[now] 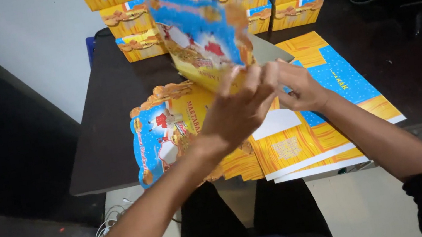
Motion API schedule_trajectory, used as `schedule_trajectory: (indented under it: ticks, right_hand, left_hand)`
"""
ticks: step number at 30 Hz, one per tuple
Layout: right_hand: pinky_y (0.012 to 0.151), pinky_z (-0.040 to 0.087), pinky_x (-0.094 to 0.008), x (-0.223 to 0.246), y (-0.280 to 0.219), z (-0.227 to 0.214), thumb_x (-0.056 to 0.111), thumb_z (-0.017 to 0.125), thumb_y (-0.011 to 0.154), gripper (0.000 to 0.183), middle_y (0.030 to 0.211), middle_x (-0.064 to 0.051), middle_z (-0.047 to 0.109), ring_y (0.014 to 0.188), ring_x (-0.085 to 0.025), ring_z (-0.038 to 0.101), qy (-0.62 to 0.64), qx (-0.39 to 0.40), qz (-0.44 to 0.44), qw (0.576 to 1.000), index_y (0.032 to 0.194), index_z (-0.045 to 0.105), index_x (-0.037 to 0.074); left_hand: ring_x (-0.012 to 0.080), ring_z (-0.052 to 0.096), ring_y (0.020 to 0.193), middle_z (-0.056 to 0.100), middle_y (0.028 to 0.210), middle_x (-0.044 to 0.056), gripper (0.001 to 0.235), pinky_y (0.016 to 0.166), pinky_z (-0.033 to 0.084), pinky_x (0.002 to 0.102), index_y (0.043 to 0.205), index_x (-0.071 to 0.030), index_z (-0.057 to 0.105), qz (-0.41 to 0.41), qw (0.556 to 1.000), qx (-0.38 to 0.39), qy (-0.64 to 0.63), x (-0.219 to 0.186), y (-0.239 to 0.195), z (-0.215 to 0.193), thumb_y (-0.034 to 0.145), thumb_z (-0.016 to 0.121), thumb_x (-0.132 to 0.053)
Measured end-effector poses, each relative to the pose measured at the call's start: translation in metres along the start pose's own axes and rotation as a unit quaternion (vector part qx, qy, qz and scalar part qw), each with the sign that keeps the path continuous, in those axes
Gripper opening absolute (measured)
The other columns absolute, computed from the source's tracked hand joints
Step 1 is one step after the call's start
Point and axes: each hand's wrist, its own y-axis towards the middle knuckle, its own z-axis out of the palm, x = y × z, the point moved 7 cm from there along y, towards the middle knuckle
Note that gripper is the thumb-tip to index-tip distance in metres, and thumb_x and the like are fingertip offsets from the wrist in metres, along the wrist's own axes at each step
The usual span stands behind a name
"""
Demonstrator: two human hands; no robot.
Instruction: Folding flat cardboard templates into boxes and stacking them on a table.
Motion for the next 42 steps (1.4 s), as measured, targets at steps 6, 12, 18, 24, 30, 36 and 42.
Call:
schedule_trajectory:
  ticks: [6,12,18,24,30,36,42]
  right_hand:
    - [0.066,0.043,-0.044,0.011,0.017,0.008,0.002,0.065,0.095,0.012,0.076,-0.008,0.053,0.068,-0.035,0.053,-0.055,0.049,-0.042,0.996,0.085,0.063,0.008]
    - [0.074,0.039,-0.043,0.038,0.051,0.012,0.015,0.063,0.102,0.019,0.074,-0.004,0.052,0.074,-0.03,0.055,-0.156,0.118,-0.104,0.975,0.084,0.059,0.009]
    - [0.08,0.041,-0.043,0.046,0.07,0.013,0.021,0.064,0.104,0.025,0.073,-0.004,0.052,0.076,-0.028,0.055,-0.245,0.143,-0.153,0.947,0.083,0.059,0.009]
    - [0.084,0.043,-0.042,0.062,0.068,0.014,0.03,0.06,0.107,0.03,0.074,-0.003,0.05,0.078,-0.028,0.054,-0.283,0.131,-0.122,0.942,0.086,0.057,0.01]
    - [0.084,0.039,-0.043,0.077,0.035,-0.001,0.019,0.064,0.106,0.013,0.091,-0.004,0.062,0.086,-0.03,0.056,-0.263,0.04,0.024,0.964,0.1,0.062,0.008]
    - [0.083,0.036,-0.041,0.103,0.013,0.002,0.013,0.072,0.103,0.009,0.096,0.001,0.068,0.084,-0.027,0.053,-0.303,-0.047,0.106,0.946,0.099,0.064,0.009]
    - [0.085,0.037,-0.04,0.107,0.002,-0.004,0.008,0.076,0.101,0.006,0.094,0.0,0.068,0.084,-0.025,0.053,-0.31,-0.131,0.127,0.933,0.102,0.069,0.008]
  left_hand:
    - [0.0276,0.049,0.129,0.055,0.118,0.009,0.017,0.117,0.038,0.045,0.113,-0.018,0.073,0.139,0.99,-0.013,0.036,0.0,-0.018,0.026,0.1,0.065,-0.025]
    - [0.0275,0.064,0.108,0.06,0.092,0.009,0.026,0.116,0.038,0.045,0.096,-0.012,0.069,0.153,0.984,-0.07,-0.051,-0.001,-0.046,0.023,0.105,0.045,-0.013]
    - [0.0293,0.065,0.104,0.061,0.091,0.01,0.029,0.117,0.037,0.048,0.096,-0.01,0.069,0.175,0.98,-0.084,-0.036,0.0,-0.05,-0.004,0.105,0.041,-0.011]
    - [0.0273,0.063,0.105,0.063,0.092,0.009,0.027,0.114,0.039,0.046,0.094,-0.011,0.069,0.189,0.98,-0.064,0.016,0.021,-0.027,-0.038,0.103,0.043,-0.011]
    - [0.0283,0.056,0.117,0.055,0.096,0.01,0.011,0.112,0.035,0.05,0.092,-0.011,0.061,0.084,0.994,-0.067,-0.006,0.039,-0.03,-0.031,0.093,0.051,-0.014]
    - [0.0259,0.056,0.108,0.051,0.084,0.007,0.006,0.112,0.03,0.051,0.083,-0.014,0.055,0.025,0.996,-0.074,-0.045,0.035,-0.02,-0.027,0.082,0.06,-0.017]
    - [0.0242,0.062,0.091,0.054,0.068,0.007,0.017,0.111,0.031,0.054,0.082,-0.016,0.056,-0.009,0.997,-0.046,-0.06,0.032,-0.011,-0.029,0.077,0.072,-0.014]
